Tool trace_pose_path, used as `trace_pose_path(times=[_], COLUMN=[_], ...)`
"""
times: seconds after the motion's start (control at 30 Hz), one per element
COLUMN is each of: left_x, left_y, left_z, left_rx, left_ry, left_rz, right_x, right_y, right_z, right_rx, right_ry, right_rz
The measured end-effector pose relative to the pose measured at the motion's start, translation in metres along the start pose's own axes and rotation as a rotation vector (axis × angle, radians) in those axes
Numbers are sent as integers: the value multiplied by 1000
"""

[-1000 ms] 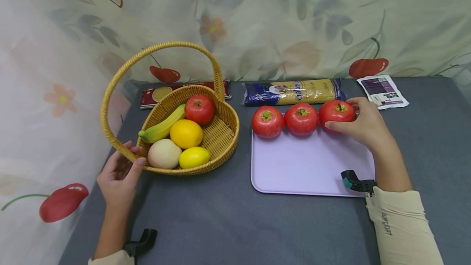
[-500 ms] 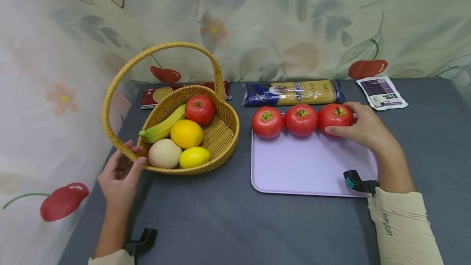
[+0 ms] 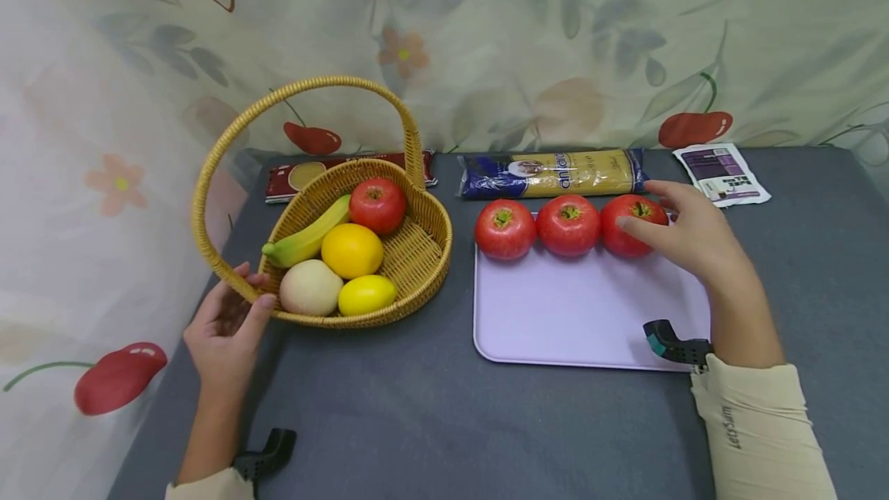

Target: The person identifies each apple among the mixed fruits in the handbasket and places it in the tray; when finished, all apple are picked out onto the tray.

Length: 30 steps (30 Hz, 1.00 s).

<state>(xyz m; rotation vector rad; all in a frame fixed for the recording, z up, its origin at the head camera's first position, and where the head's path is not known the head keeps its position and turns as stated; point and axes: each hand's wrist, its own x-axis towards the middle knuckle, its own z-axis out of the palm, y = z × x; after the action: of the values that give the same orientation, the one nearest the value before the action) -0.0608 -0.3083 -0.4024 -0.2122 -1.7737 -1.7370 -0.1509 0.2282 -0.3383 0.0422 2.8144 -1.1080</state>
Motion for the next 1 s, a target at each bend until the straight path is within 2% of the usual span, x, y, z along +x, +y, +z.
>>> trace_pose_path(times=[0.33,0.6,0.8,1.0], left_x=[0,1,1,1], left_y=[3,-1,0,0], left_z=[2,-1,-2,0], left_rx=[9,-16,-21,-14], left_ry=[1,5,3,1], left_rz=[-4,6,3,-4], right_x=[-6,-8,-4,3], right_y=[-14,-36,-61,-87], right_z=[2,18,39,56], right_rx=[41,133,242,374], right_ry=[117,212,178,92], right_rz=[-17,-150,-305,-391])
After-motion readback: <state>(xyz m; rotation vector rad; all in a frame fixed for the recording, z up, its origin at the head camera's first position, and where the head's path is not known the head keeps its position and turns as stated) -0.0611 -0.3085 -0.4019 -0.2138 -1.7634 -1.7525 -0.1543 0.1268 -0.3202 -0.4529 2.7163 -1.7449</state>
